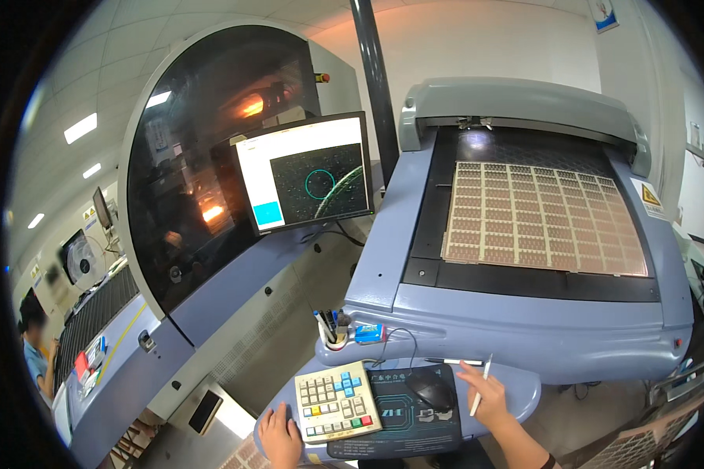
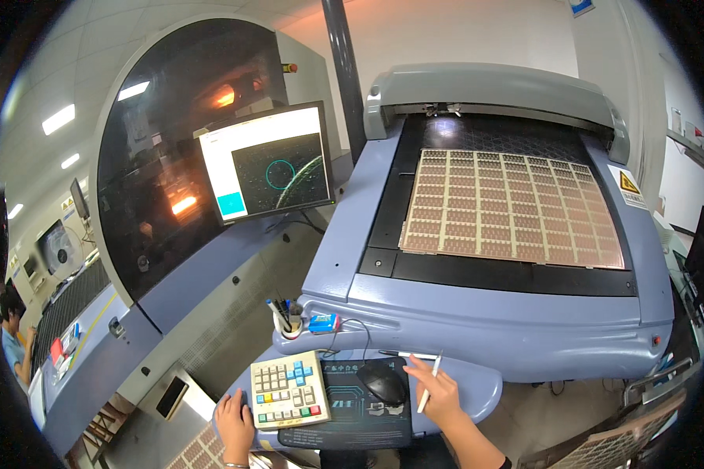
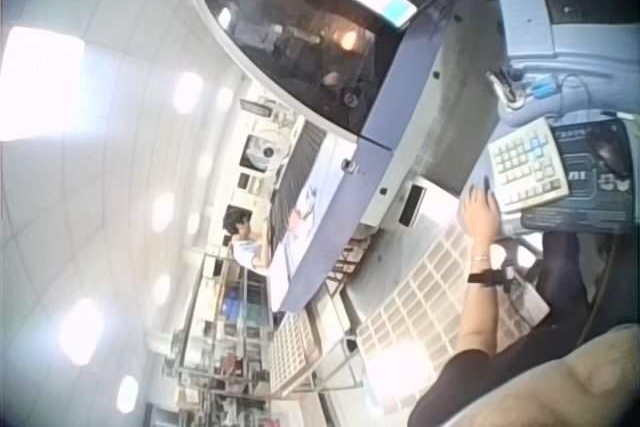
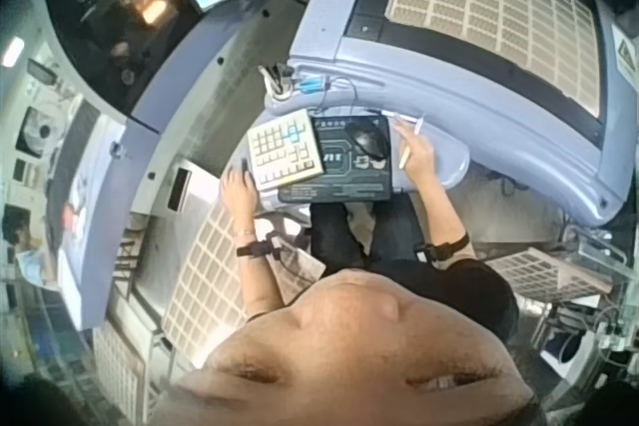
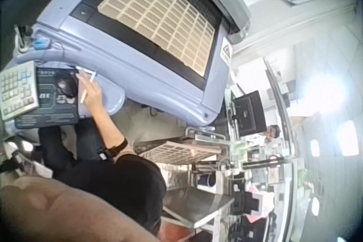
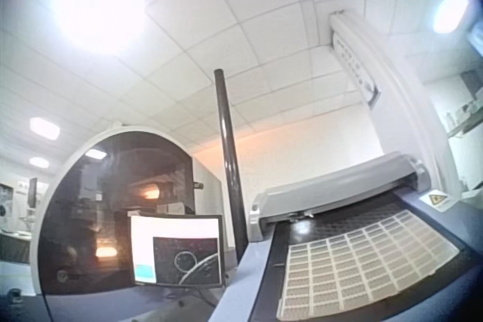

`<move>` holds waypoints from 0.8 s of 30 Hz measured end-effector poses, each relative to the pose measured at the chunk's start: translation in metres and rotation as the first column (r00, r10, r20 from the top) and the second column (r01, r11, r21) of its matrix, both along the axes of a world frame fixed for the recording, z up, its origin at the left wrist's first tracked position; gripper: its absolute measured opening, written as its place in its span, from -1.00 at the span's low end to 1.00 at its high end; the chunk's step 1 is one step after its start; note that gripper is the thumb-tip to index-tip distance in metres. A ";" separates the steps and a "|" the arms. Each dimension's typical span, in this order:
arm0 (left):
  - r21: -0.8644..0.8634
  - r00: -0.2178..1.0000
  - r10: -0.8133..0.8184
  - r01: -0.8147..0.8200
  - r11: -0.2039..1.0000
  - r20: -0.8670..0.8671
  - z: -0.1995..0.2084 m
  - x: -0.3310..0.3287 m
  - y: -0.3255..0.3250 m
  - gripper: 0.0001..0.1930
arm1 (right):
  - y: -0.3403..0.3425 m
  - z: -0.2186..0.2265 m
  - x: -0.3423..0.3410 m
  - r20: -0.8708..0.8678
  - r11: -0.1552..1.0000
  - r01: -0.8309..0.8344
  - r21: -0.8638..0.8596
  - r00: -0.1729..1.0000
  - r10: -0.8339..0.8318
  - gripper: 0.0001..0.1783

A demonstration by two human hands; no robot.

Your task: The person is inspecting and adjusting circuit board panels on an automated optical inspection machine, using a stylus to touch specific points on the boards and interacting with the control console.

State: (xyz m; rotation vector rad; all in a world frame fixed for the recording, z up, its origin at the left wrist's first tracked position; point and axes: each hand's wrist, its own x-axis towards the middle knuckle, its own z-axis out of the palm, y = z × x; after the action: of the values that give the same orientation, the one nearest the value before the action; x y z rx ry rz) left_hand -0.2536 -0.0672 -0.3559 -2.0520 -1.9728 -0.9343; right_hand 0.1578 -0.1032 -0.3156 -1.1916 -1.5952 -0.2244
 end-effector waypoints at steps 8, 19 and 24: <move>-0.023 1.000 -0.002 0.002 1.000 -0.001 0.003 0.005 -0.002 -0.54 | 0.000 -0.005 0.002 -0.015 1.000 -0.002 0.001 1.000 0.002 -0.51; 0.017 1.000 -0.014 0.014 1.000 0.007 0.000 -0.001 -0.007 -0.58 | 0.006 -0.002 -0.002 0.033 0.999 -0.044 0.030 0.999 0.043 -0.53; 0.073 0.998 -0.035 0.032 0.997 0.044 0.005 0.009 -0.001 -0.62 | 0.004 -0.012 0.003 0.004 0.999 -0.044 -0.002 0.999 0.044 -0.59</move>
State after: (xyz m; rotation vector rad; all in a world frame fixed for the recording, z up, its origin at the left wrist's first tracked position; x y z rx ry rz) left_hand -0.2451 -0.0684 -0.3508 -2.0487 -1.9025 -1.0510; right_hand 0.1609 -0.0989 -0.3279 -1.1568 -1.6236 -0.1976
